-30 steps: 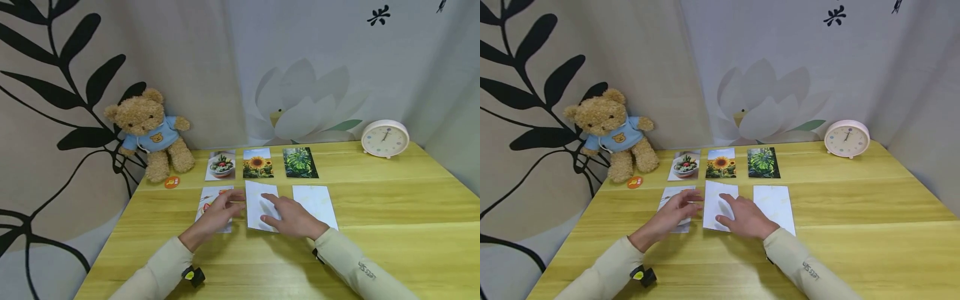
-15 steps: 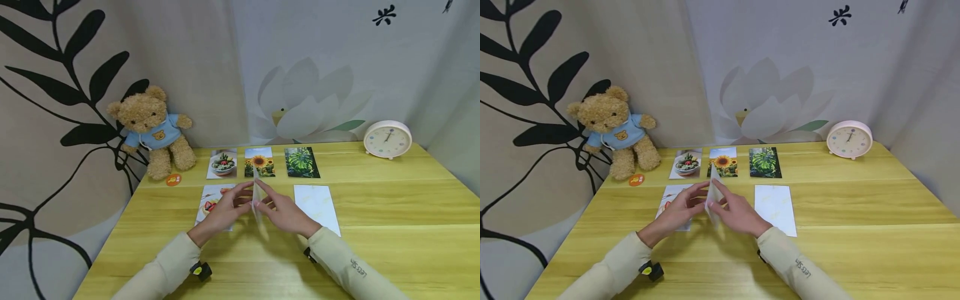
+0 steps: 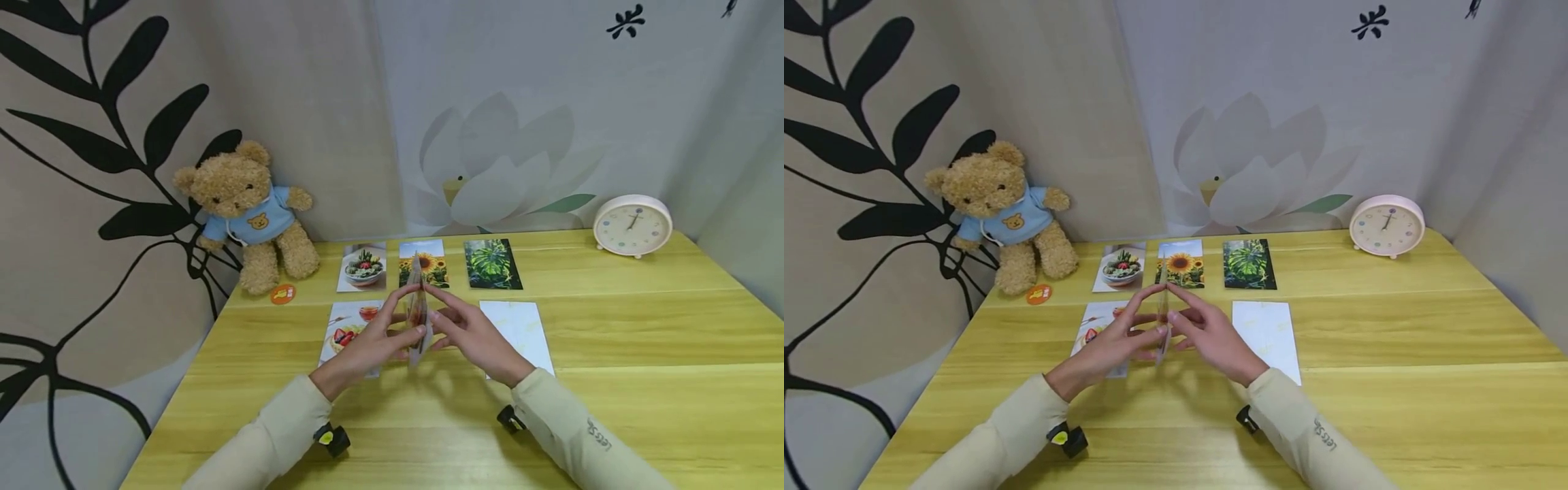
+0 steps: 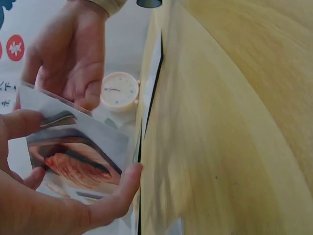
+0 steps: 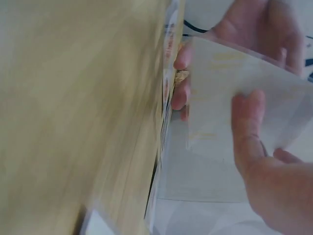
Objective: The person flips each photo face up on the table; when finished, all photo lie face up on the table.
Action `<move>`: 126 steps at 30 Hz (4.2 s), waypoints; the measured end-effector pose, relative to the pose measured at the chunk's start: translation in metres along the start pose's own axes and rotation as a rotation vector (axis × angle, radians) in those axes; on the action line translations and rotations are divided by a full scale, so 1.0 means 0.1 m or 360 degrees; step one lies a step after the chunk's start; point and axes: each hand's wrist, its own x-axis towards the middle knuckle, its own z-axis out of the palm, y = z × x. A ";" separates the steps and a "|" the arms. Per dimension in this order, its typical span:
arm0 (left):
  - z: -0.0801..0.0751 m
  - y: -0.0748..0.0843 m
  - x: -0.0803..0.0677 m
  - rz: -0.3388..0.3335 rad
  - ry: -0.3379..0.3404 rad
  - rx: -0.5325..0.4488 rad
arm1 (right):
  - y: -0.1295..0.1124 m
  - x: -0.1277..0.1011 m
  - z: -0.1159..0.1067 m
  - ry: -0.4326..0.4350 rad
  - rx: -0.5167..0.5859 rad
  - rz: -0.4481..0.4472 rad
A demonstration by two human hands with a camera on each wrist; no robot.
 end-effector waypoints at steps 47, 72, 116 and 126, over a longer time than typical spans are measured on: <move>0.10 0.02 0.11 0.0180 0.0123 0.1014 | 0.04 -0.22 -0.33 -0.0088 -0.1017 0.0136; 1.00 0.21 0.53 -0.0075 0.0027 0.0293 | 0.23 -0.78 -1.03 -0.0039 -0.1467 0.0140; 0.98 0.31 0.65 -0.0030 0.0325 0.0334 | 0.25 -0.56 -1.22 0.0721 -0.0750 0.0174; 0.93 0.23 0.62 -0.0004 0.0234 0.0353 | 0.32 -0.57 -1.18 0.0731 -0.0951 0.0091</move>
